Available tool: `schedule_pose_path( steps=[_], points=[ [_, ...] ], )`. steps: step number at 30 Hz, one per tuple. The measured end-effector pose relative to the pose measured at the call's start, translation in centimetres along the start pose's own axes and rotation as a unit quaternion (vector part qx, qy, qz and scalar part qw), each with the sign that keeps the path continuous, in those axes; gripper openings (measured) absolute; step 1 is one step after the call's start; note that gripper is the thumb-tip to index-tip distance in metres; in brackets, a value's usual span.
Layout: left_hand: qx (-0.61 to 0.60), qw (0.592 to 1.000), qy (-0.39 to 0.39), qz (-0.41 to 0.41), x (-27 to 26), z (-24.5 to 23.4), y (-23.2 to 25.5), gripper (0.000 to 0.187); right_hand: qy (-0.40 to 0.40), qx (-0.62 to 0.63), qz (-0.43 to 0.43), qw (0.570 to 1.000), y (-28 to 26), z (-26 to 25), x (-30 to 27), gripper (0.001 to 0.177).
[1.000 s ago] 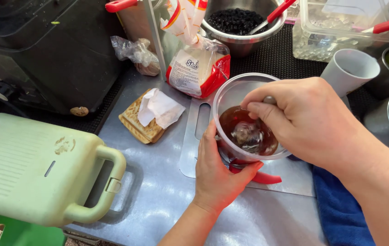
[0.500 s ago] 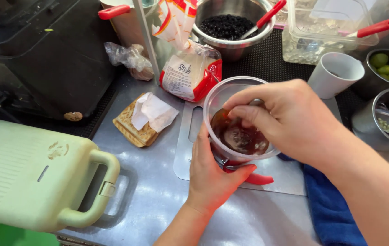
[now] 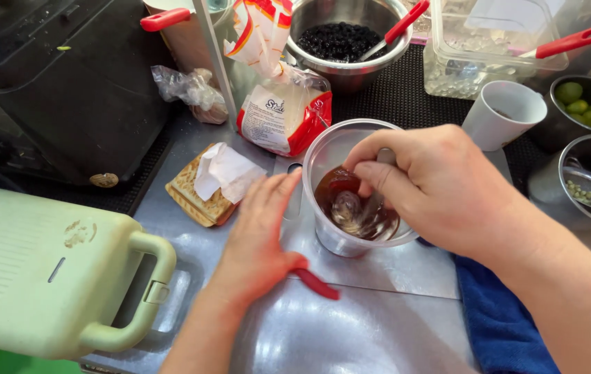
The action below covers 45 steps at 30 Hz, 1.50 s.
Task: Preparing a toasted sandwich and a cup of grass jelly drink at a street food stall.
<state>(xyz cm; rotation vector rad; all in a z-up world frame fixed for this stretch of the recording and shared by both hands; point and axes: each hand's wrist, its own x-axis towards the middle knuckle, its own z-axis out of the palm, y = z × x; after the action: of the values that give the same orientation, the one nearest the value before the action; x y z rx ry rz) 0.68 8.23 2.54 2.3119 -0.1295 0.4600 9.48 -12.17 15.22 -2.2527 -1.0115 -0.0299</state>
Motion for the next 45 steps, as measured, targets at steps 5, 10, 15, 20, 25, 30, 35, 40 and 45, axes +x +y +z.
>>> schedule_pose_path(
  steps=[5, 10, 15, 20, 25, 30, 35, 40, 45],
  points=[
    [0.098, 0.994, -0.033, -0.026, 0.2, -2.5, -0.5, 0.116, -0.022, 0.048, 0.051, 0.997, -0.7, 0.2, 0.2, 0.017],
    [0.017, 0.993, 0.087, -0.08, -0.3, -0.4, 0.6, 0.08, -0.03, 0.057, 0.036, 0.997, -0.7, 0.6, 0.0, 0.018],
    [-0.175, 0.979, 0.061, -0.088, 0.6, 0.8, 3.1, 0.099, 0.007, -0.013, -0.048, 0.999, -0.1, 0.5, 0.5, 0.019],
    [-0.314, 0.949, -0.023, -0.034, 1.8, 1.6, 3.8, 0.128, -0.028, 0.023, 0.065, 0.997, -0.9, 0.5, 0.8, 0.02],
    [-0.452, 0.89, -0.006, -0.054, 2.9, 3.2, 4.8, 0.142, -0.004, -0.024, -0.033, 0.999, -0.5, 0.1, 0.8, 0.019],
    [-0.446, 0.894, 0.01, -0.052, 2.9, 4.0, 4.7, 0.13, -0.018, 0.061, 0.044, 0.997, -0.4, 0.3, 0.6, 0.02],
    [-0.456, 0.887, 0.008, -0.079, 3.0, 4.7, 4.4, 0.128, 0.034, -0.025, -0.08, 0.996, 0.3, 0.0, 0.5, 0.017],
    [-0.451, 0.889, 0.009, -0.077, 3.2, 4.6, 4.5, 0.13, -0.033, 0.087, 0.093, 0.991, -0.2, -0.2, 0.5, 0.02],
    [-0.437, 0.894, 0.003, -0.097, 3.1, 4.4, 4.6, 0.128, 0.006, 0.014, -0.02, 1.0, 0.6, 0.3, 0.1, 0.019]
  ],
)
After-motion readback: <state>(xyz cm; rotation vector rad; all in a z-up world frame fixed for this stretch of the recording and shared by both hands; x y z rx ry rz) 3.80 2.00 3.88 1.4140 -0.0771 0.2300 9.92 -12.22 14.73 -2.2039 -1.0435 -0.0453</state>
